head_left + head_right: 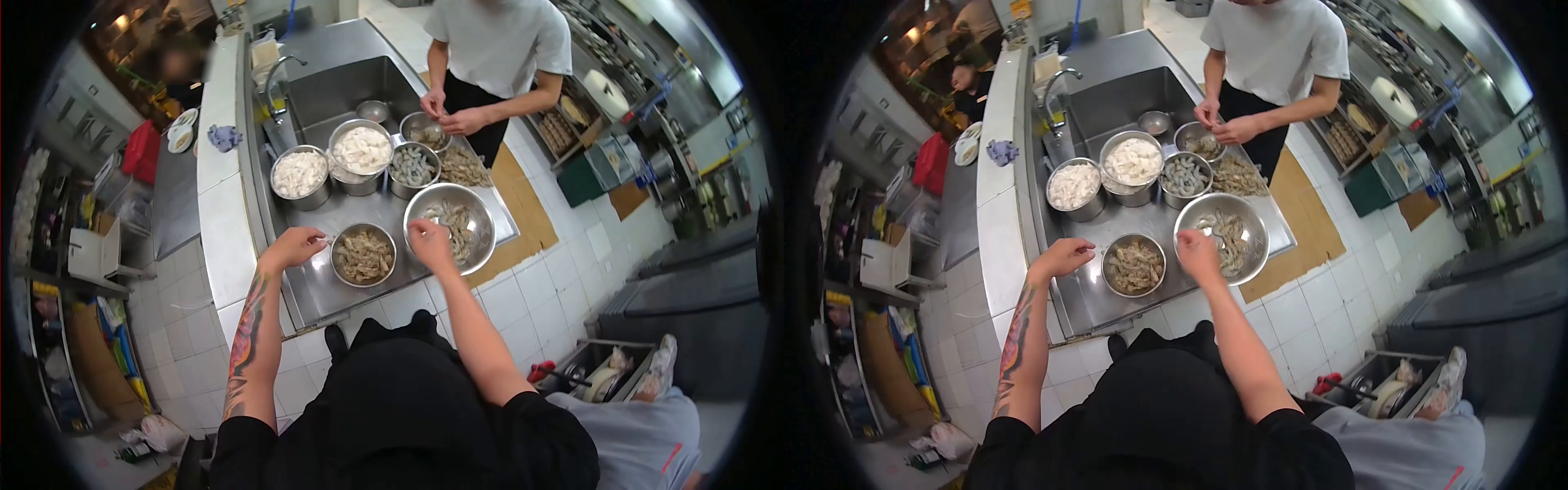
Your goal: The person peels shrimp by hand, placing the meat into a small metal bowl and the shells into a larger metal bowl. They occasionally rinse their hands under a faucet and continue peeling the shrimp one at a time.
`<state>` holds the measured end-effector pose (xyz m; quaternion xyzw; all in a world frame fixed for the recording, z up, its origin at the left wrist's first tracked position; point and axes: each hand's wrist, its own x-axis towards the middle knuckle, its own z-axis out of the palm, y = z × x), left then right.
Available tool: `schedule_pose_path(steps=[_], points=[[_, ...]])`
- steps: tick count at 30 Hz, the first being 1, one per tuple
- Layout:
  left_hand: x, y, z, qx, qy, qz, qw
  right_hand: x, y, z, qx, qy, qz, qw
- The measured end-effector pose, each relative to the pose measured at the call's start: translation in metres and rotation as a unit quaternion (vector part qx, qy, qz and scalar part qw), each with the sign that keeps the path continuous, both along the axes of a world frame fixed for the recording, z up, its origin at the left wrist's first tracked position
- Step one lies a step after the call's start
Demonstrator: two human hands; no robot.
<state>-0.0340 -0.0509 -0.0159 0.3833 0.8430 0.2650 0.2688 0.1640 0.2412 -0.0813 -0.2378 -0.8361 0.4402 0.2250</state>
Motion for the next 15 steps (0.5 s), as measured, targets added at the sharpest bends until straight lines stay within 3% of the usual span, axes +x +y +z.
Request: schedule_pose_path(steps=[2,5,9,11,12,14,15], points=[[0.0,0.002,0.004,0.012,-0.025,-0.007,1.0,0.021,0.041,-0.001,0.025,-0.012,-0.097,0.995],[0.003,0.005,0.008,-0.013,-0.031,-0.018,0.999,0.054,0.095,-0.029,0.03,-0.048,-0.157,0.986],[0.006,0.006,0.009,0.028,-0.046,-0.035,0.998,0.072,0.1,-0.027,0.094,-0.162,-0.117,0.975],[0.006,0.007,0.011,0.032,-0.048,-0.041,0.998,0.07,0.093,-0.026,0.072,-0.226,0.011,0.971],[0.006,0.007,0.01,0.037,-0.042,-0.051,0.997,0.065,0.086,-0.022,0.075,-0.223,0.013,0.972],[0.006,0.005,0.009,0.042,-0.033,-0.057,0.997,0.054,0.071,-0.018,0.118,-0.348,0.063,0.928],[0.006,0.005,0.01,0.032,-0.031,-0.052,0.998,0.05,0.066,-0.02,0.121,-0.345,0.066,0.928]])
